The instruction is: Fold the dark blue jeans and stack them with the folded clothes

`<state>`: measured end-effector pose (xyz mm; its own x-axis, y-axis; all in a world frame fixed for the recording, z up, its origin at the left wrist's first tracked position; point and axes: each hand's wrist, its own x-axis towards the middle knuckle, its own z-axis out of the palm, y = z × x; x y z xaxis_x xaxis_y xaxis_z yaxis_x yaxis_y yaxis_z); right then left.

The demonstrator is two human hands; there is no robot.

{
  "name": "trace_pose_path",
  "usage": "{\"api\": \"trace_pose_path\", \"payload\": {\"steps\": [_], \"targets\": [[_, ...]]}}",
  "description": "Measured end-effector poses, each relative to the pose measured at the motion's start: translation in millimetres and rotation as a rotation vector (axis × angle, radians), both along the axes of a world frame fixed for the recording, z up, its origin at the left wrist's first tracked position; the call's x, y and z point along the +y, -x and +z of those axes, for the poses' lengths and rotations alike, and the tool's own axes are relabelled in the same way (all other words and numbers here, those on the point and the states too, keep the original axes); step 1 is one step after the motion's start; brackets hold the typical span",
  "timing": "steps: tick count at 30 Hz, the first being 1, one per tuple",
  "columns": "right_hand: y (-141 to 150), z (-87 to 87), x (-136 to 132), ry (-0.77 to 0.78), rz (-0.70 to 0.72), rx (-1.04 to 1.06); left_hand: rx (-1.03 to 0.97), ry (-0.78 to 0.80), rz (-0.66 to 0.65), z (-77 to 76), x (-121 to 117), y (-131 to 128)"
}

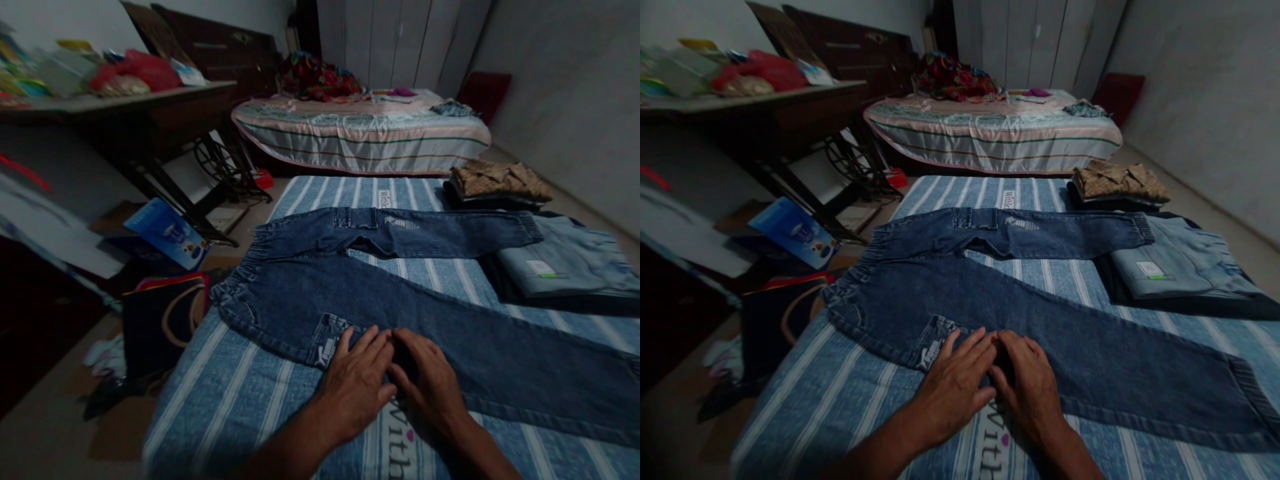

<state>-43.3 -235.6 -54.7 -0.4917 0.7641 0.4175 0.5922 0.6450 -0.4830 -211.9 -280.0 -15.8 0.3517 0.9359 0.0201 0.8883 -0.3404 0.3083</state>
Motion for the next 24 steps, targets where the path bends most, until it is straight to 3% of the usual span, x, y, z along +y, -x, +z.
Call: {"api": "trace_pose_path", "payload": {"steps": [8,18,24], "targets": [[0.5,-5.3,0.7,-0.013,-0.001,-0.004,0.037,-0.013,0.022,3.4,0.3,-0.4],[1.4,-7.1,1.2,-0.024,0.002,0.010,0.013,-0.053,-0.006,-3.9,1.1,8.2],[2.0,-9.1,1.2,-0.056,-0.010,0.022,0.039,-0.107,0.086,-2.9,-1.9,6.5]]}}
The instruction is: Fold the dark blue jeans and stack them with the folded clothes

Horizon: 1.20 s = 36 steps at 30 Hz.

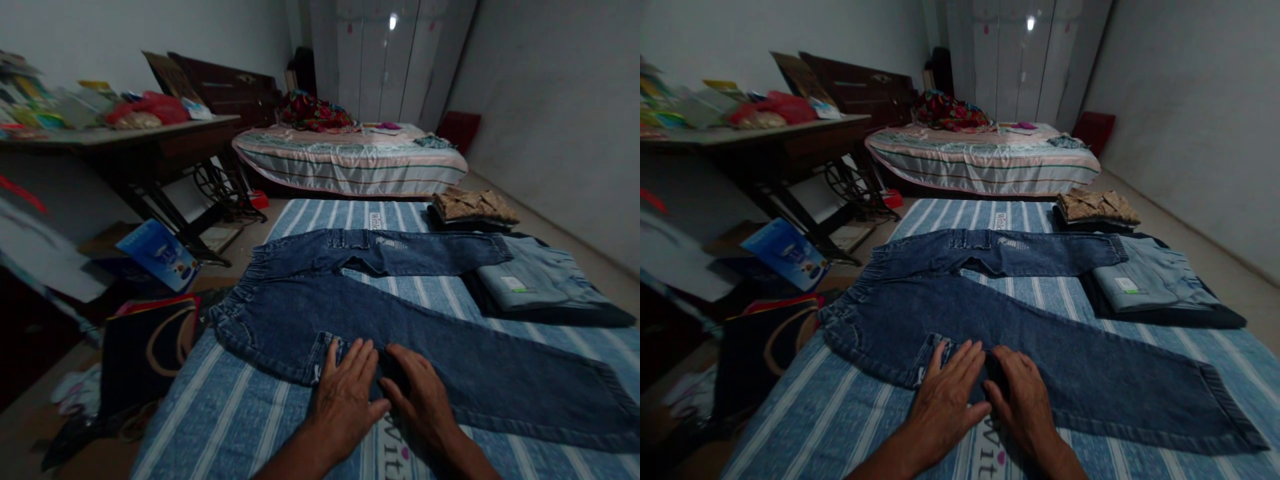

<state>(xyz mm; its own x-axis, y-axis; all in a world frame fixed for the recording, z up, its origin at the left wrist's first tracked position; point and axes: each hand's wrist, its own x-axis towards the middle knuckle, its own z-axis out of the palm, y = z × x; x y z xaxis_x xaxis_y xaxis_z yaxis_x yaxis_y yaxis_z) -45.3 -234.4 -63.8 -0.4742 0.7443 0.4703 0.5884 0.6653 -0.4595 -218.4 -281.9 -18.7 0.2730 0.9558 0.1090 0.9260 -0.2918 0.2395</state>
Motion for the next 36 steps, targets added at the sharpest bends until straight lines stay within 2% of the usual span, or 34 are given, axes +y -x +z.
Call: {"api": "trace_pose_path", "payload": {"steps": [10,18,29,36], "targets": [[1.2,-0.7,-1.2,0.003,-0.001,0.001,0.039,0.008,-0.010,-6.4,1.7,4.4],[0.4,-1.6,-1.2,0.027,-0.002,0.016,0.003,0.007,-0.080,5.8,2.6,-5.6],[0.0,-4.2,-1.5,-0.023,0.015,-0.016,-0.100,0.143,-0.104,2.0,2.8,1.0],[-0.3,-3.8,-0.3,-0.038,0.014,-0.007,-0.055,0.120,-0.051,6.1,1.3,-3.3]]}}
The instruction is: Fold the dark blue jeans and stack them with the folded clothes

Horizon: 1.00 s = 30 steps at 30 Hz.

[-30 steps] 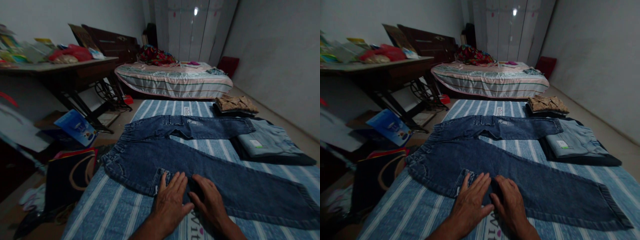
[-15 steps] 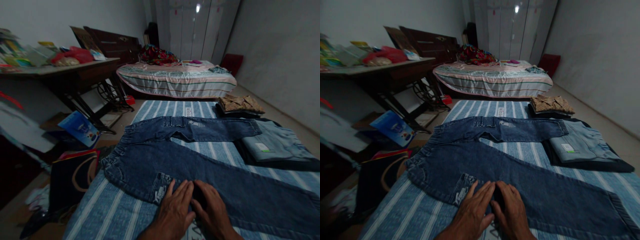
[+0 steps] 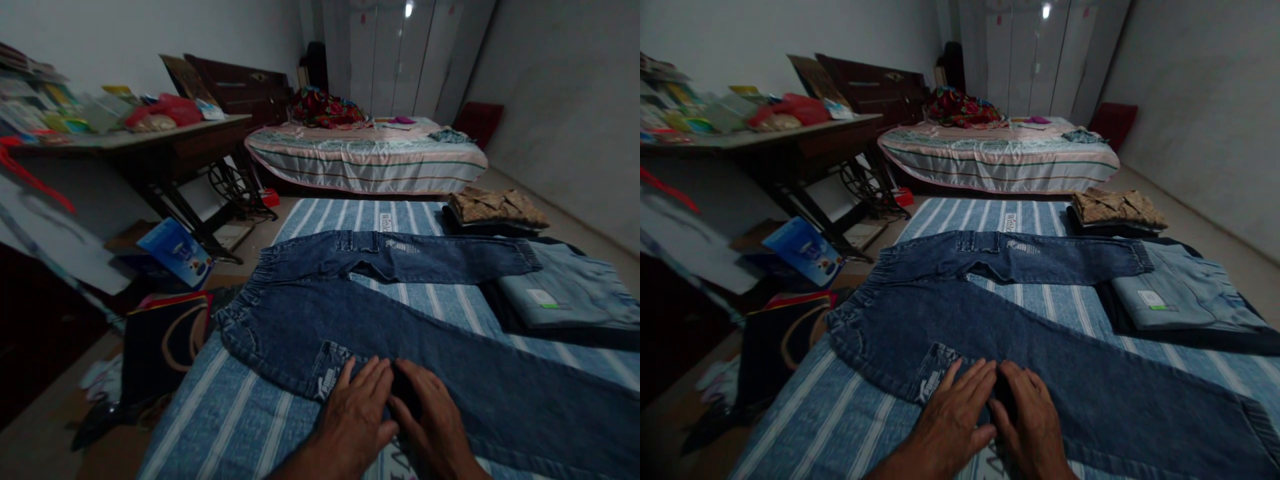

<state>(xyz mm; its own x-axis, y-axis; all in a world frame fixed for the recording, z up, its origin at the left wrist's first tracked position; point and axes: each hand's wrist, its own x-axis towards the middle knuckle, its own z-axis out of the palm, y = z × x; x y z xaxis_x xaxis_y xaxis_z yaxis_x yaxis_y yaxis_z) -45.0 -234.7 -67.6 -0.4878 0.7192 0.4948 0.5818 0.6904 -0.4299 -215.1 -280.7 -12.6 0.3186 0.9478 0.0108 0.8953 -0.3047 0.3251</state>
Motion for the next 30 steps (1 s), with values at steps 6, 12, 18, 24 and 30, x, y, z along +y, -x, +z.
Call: {"api": "trace_pose_path", "payload": {"steps": [6,12,18,24,30], "targets": [[-0.4,-0.7,-0.9,0.019,-0.007,0.001,0.050,-0.055,0.043,-4.2,-1.2,-0.1],[-0.6,3.7,0.0,0.069,-0.012,-0.006,0.025,-0.107,0.045,-4.4,0.3,0.3],[-3.9,11.0,0.2,0.115,0.011,0.007,0.040,-0.177,0.059,1.8,-3.8,4.6],[-9.1,17.7,-0.9,0.091,0.033,0.062,0.054,-0.253,0.077,6.6,-9.7,14.0],[-15.4,27.8,-2.6,0.020,-0.022,0.074,0.006,-0.237,0.091,5.7,-12.3,13.0]]}}
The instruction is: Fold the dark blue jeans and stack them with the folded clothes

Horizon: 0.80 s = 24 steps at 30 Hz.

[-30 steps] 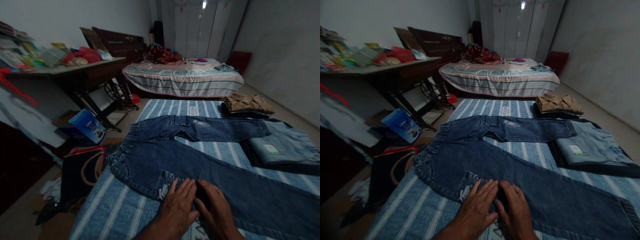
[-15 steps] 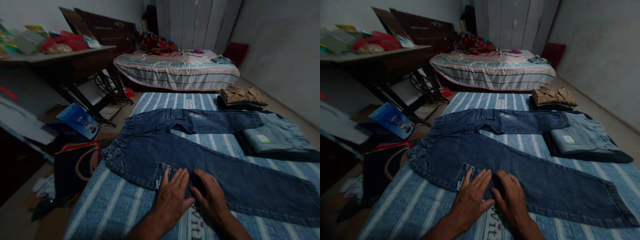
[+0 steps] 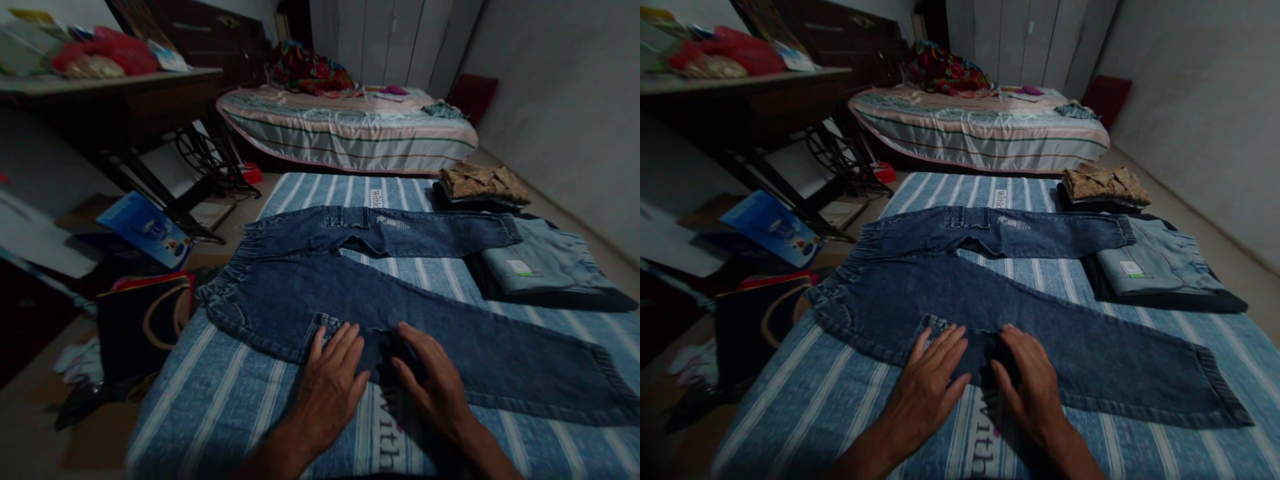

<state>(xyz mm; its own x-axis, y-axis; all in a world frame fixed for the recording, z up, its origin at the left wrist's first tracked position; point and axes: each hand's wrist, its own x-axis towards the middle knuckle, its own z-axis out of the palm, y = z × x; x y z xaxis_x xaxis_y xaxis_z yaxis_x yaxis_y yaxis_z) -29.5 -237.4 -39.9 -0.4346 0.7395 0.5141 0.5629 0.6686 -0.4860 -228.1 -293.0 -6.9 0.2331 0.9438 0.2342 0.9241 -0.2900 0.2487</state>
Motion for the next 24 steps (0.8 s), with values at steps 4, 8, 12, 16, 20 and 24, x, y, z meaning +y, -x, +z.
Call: {"api": "trace_pose_path", "payload": {"steps": [4,8,12,16,20,24], "targets": [[6.1,-0.7,0.6,-0.096,0.073,-0.096,-0.042,0.054,-0.048,1.5,4.3,-6.3],[15.5,-10.3,5.5,-0.189,0.148,-0.207,-0.016,0.114,-0.042,1.6,12.1,-6.9],[14.7,-21.9,8.8,-0.250,0.156,-0.257,0.021,0.132,-0.033,-7.5,11.6,-1.1],[7.7,-29.2,7.8,-0.264,0.184,-0.326,0.055,0.112,-0.045,-17.1,3.6,3.5],[4.0,-33.0,6.2,-0.258,0.205,-0.324,0.015,0.154,-0.053,-12.1,2.0,3.0],[1.1,-28.2,5.7,-0.158,0.224,-0.215,-0.078,0.178,-0.024,2.4,7.3,8.0]]}}
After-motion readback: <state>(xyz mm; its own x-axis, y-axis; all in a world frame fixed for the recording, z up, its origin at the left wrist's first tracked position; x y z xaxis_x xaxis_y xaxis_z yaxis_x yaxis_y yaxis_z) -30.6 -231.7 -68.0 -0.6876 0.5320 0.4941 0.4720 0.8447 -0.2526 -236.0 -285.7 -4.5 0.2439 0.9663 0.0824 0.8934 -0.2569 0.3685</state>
